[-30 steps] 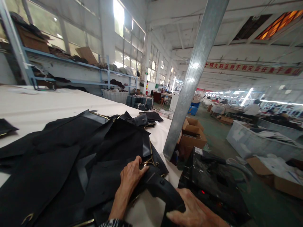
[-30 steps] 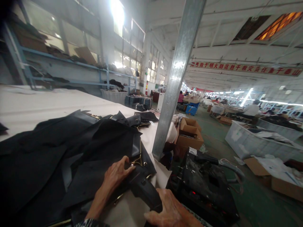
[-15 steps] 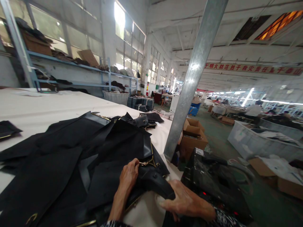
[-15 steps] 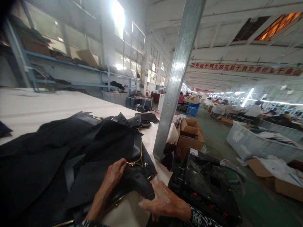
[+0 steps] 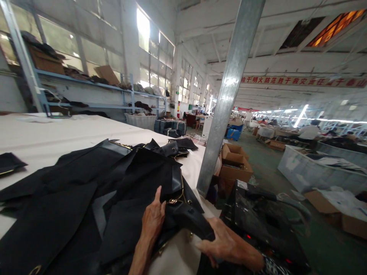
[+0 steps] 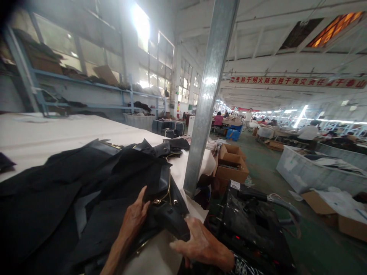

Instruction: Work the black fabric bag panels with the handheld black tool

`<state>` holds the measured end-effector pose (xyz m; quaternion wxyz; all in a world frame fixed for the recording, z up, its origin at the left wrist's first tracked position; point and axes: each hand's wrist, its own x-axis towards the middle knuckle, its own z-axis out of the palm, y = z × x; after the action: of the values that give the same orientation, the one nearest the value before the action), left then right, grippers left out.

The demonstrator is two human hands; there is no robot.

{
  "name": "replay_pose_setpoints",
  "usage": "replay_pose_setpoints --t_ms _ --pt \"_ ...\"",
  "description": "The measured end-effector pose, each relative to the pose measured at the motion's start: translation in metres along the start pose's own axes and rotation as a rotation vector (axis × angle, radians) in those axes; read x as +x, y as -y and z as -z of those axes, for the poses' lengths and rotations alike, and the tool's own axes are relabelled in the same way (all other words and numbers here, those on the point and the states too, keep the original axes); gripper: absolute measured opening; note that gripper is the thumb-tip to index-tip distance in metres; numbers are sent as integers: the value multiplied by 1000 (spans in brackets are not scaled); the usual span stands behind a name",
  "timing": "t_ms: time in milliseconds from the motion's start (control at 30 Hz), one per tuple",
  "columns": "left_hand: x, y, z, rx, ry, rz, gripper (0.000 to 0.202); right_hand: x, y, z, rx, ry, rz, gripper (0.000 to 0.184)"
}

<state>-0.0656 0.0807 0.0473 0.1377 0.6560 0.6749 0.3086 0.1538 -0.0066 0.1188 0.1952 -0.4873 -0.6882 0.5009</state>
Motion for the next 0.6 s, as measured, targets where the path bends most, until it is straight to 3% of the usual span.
replay_pose_setpoints --t_ms 167,300,500,600 --pt "-7 -1 -5 89 -27 -85 21 -28 -3 13 -63 -58 -2 15" --pt "-23 -4 -9 206 -87 -197 28 -40 -2 25 -63 -72 5 17" --pt "-47 4 -30 352 -488 -547 33 -37 17 41 -82 -70 32 11" --pt "-51 6 -35 347 -564 -591 32 -30 27 43 -88 -74 68 8"
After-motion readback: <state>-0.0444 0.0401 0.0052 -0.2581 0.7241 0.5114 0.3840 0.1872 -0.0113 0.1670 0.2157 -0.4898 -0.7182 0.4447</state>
